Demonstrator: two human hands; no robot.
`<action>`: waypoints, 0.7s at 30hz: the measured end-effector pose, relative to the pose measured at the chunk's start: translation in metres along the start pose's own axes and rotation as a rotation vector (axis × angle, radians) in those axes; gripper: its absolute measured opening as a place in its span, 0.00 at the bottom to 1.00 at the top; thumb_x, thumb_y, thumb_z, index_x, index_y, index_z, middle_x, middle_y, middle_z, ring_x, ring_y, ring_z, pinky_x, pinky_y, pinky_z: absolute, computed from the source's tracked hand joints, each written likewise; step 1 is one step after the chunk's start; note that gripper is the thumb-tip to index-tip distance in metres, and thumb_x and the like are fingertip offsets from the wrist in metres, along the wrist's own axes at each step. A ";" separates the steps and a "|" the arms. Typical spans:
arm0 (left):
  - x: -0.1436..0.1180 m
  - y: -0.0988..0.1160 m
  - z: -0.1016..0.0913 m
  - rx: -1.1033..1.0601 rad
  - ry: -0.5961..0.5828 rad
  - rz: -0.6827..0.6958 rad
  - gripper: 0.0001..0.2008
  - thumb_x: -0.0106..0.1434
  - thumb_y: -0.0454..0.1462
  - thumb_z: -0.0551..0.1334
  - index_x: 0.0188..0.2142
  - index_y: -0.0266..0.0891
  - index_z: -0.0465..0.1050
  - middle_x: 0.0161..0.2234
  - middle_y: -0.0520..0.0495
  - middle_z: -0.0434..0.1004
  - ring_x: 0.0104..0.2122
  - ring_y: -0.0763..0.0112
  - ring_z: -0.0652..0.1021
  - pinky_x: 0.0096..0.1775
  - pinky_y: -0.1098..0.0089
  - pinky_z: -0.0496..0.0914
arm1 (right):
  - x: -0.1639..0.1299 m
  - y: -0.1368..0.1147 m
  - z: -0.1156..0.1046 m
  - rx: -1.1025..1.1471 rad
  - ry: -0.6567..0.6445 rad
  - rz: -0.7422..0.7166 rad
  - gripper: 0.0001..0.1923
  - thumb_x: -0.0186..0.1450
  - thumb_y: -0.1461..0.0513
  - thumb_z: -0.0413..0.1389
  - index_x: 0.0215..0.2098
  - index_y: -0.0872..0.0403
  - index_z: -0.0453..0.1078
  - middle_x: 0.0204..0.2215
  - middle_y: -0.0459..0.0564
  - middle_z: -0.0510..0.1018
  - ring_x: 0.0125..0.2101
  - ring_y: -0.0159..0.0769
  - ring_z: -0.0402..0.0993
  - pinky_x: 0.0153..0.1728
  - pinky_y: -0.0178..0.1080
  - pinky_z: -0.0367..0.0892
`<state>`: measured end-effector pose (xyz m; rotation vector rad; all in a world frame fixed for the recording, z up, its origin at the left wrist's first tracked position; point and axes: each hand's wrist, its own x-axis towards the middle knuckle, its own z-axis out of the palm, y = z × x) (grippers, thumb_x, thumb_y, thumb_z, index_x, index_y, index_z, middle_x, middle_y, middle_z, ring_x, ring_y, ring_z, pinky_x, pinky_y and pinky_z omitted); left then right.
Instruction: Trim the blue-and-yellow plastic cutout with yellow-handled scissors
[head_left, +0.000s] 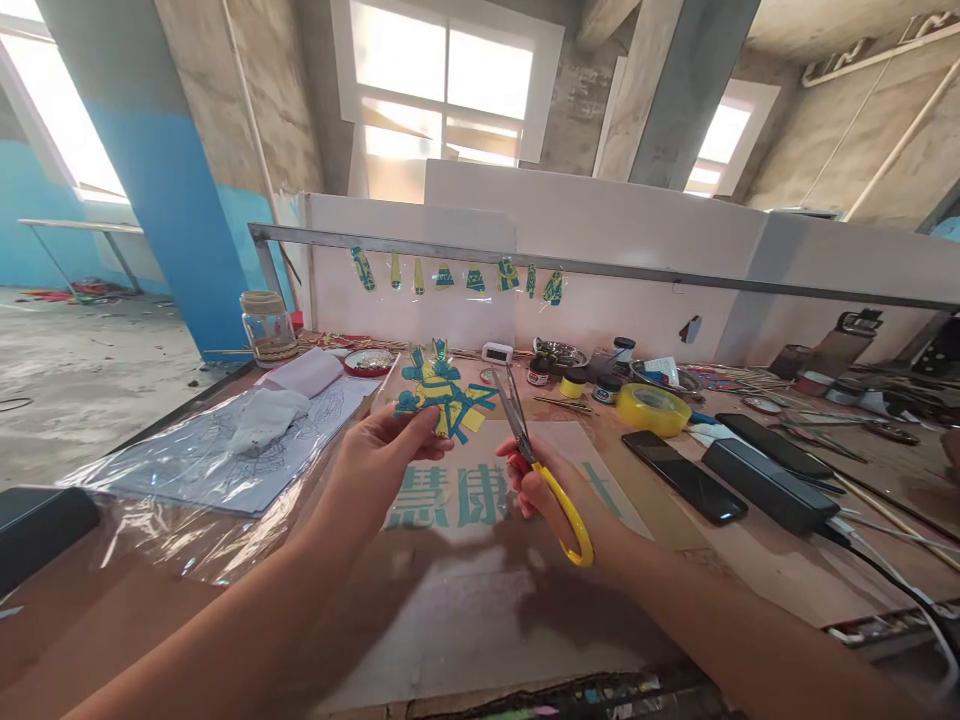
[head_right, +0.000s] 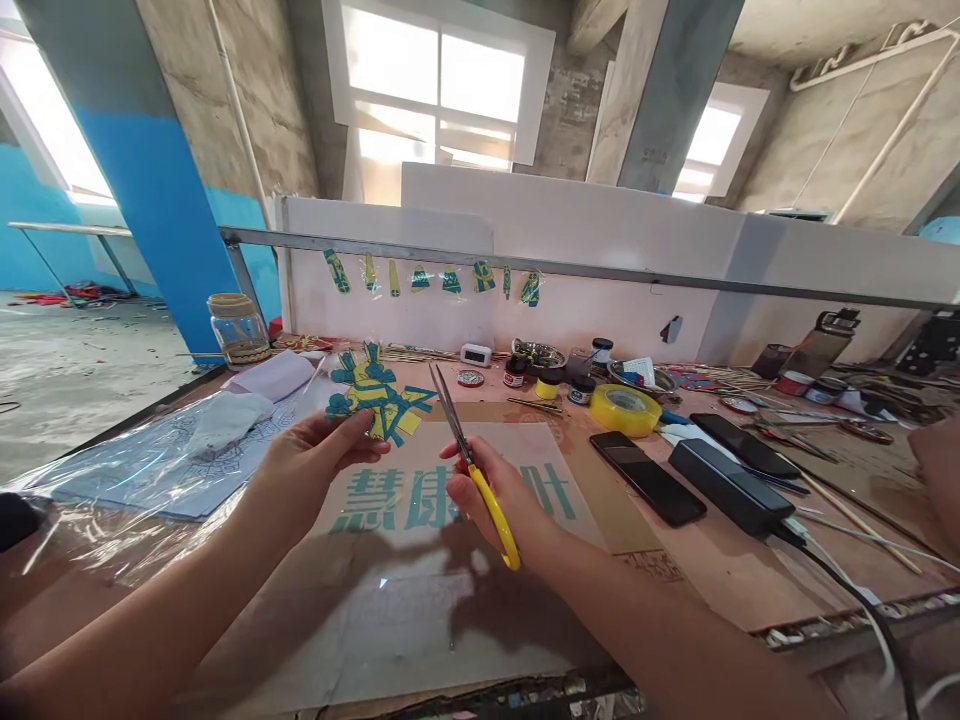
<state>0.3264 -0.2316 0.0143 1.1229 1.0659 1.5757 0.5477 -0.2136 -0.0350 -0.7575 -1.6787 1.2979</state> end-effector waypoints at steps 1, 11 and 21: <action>-0.001 -0.001 0.002 0.013 -0.014 -0.001 0.16 0.53 0.48 0.75 0.33 0.38 0.79 0.25 0.49 0.83 0.28 0.68 0.83 0.35 0.71 0.78 | 0.000 0.000 0.000 -0.002 -0.005 -0.001 0.26 0.63 0.40 0.58 0.48 0.48 0.66 0.32 0.42 0.63 0.25 0.27 0.58 0.25 0.33 0.58; -0.009 0.001 0.010 0.051 -0.081 -0.018 0.17 0.52 0.49 0.75 0.33 0.39 0.81 0.28 0.48 0.84 0.30 0.63 0.84 0.36 0.66 0.79 | 0.000 -0.014 0.003 0.017 0.031 0.011 0.34 0.57 0.33 0.56 0.44 0.50 0.64 0.27 0.40 0.61 0.21 0.26 0.54 0.23 0.33 0.57; -0.001 0.005 0.002 0.128 -0.049 0.024 0.17 0.54 0.49 0.73 0.33 0.39 0.78 0.25 0.49 0.82 0.27 0.68 0.80 0.33 0.70 0.75 | 0.001 -0.017 0.003 0.085 0.058 0.072 0.30 0.53 0.38 0.64 0.38 0.51 0.68 0.27 0.41 0.61 0.20 0.24 0.52 0.18 0.31 0.51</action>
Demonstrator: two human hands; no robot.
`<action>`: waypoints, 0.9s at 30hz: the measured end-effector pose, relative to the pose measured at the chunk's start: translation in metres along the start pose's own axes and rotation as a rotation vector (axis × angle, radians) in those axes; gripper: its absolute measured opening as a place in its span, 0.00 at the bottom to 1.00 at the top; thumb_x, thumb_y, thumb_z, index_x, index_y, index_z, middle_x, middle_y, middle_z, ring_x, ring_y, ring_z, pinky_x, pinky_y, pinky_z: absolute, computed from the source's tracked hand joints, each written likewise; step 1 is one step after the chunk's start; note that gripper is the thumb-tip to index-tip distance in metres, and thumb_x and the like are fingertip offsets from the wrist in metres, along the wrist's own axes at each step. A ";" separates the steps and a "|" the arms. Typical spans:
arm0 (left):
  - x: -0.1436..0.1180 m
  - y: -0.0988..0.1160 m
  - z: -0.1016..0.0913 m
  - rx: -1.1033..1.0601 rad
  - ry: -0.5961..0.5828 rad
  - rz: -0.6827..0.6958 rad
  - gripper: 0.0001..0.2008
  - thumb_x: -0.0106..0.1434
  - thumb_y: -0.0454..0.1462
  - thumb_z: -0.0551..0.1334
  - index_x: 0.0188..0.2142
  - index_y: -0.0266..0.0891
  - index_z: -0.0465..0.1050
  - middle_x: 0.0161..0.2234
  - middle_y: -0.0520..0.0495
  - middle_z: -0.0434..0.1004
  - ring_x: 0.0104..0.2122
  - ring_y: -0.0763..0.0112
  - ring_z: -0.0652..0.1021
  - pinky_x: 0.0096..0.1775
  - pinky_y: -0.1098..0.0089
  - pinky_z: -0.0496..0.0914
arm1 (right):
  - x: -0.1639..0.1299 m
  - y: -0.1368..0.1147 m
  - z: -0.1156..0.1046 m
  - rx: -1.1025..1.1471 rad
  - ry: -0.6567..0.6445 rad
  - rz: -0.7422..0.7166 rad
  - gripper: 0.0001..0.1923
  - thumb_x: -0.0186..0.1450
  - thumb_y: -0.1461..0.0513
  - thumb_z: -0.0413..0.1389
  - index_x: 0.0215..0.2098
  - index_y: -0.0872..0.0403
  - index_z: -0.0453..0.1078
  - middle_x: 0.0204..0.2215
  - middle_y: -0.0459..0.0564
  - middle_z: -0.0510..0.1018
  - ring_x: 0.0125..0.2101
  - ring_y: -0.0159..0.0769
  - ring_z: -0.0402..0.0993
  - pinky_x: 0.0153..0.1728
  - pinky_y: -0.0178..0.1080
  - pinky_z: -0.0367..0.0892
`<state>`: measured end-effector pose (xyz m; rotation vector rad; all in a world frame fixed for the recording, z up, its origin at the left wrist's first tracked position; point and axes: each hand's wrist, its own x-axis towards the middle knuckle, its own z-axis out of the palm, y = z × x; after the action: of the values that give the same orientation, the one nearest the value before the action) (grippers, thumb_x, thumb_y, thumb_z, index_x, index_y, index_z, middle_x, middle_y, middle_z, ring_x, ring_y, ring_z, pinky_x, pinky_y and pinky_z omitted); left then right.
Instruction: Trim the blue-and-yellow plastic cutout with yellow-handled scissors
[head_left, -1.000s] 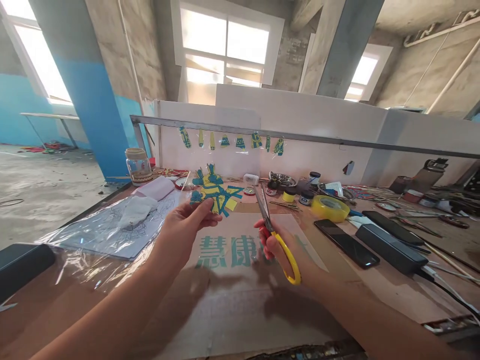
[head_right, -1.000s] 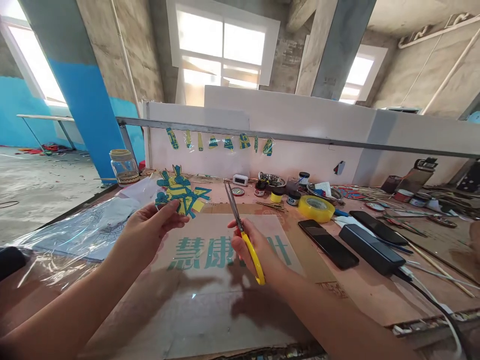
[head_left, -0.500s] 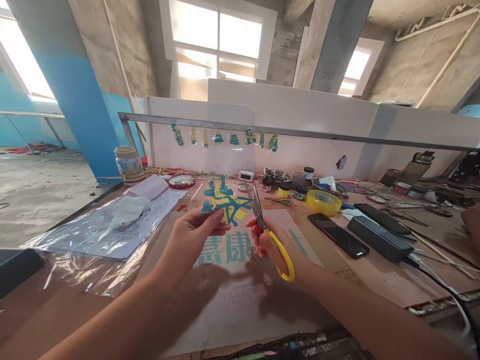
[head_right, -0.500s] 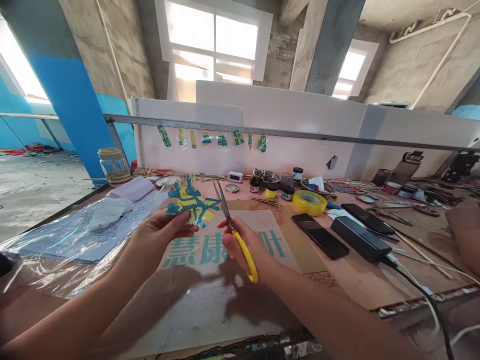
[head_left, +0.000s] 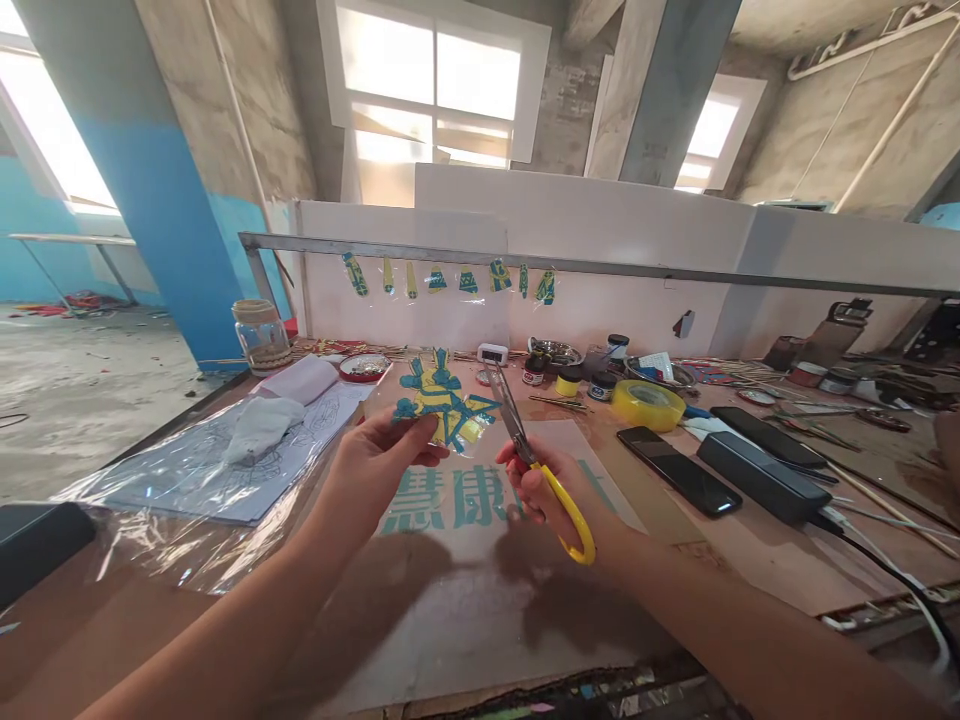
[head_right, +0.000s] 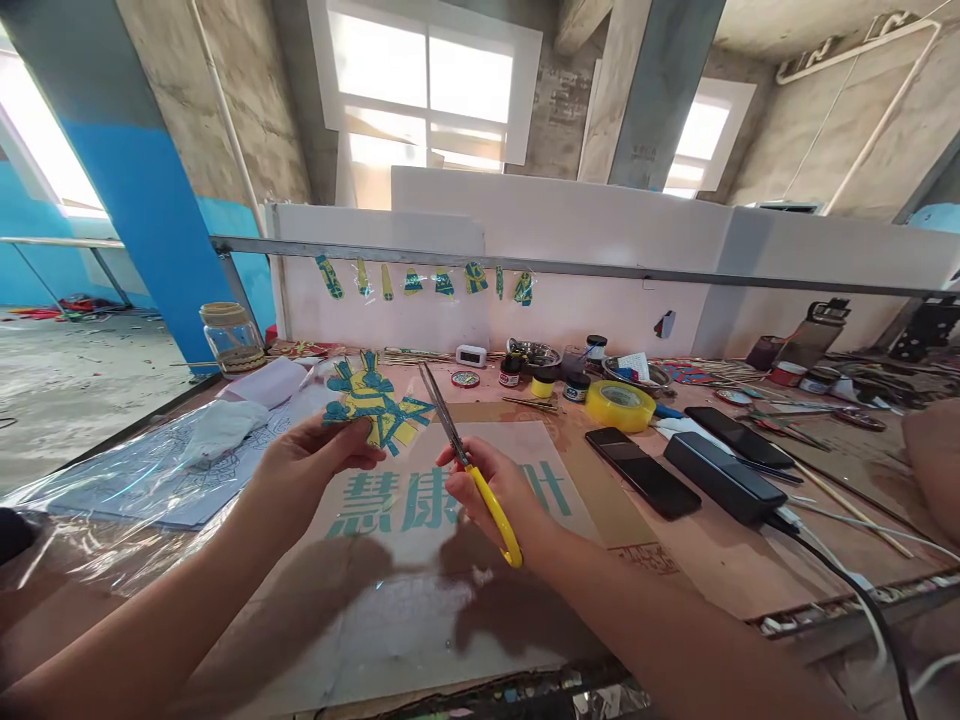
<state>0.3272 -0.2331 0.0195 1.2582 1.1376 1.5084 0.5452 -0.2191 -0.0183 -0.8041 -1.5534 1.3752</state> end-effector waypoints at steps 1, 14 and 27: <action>0.001 0.000 -0.002 0.020 0.013 0.021 0.16 0.55 0.49 0.73 0.34 0.39 0.78 0.25 0.50 0.81 0.27 0.69 0.80 0.33 0.71 0.74 | 0.000 0.000 0.000 -0.016 0.001 -0.002 0.29 0.52 0.39 0.64 0.38 0.51 0.68 0.27 0.41 0.62 0.20 0.25 0.53 0.18 0.31 0.52; 0.009 0.007 -0.010 -0.239 0.100 0.033 0.20 0.47 0.48 0.78 0.28 0.38 0.75 0.21 0.56 0.71 0.24 0.78 0.69 0.30 0.76 0.65 | -0.004 0.006 0.002 -0.067 -0.032 0.085 0.25 0.53 0.44 0.67 0.38 0.53 0.72 0.27 0.42 0.64 0.25 0.27 0.58 0.25 0.31 0.56; 0.006 -0.002 -0.009 -0.018 0.080 0.021 0.18 0.54 0.53 0.73 0.31 0.40 0.82 0.22 0.52 0.76 0.26 0.73 0.75 0.33 0.72 0.69 | -0.001 -0.004 0.013 -0.020 0.126 0.183 0.16 0.51 0.56 0.63 0.35 0.53 0.69 0.22 0.38 0.63 0.19 0.24 0.53 0.18 0.29 0.52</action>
<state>0.3177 -0.2279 0.0184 1.2104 1.1635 1.5931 0.5343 -0.2255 -0.0146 -1.0466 -1.4263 1.4115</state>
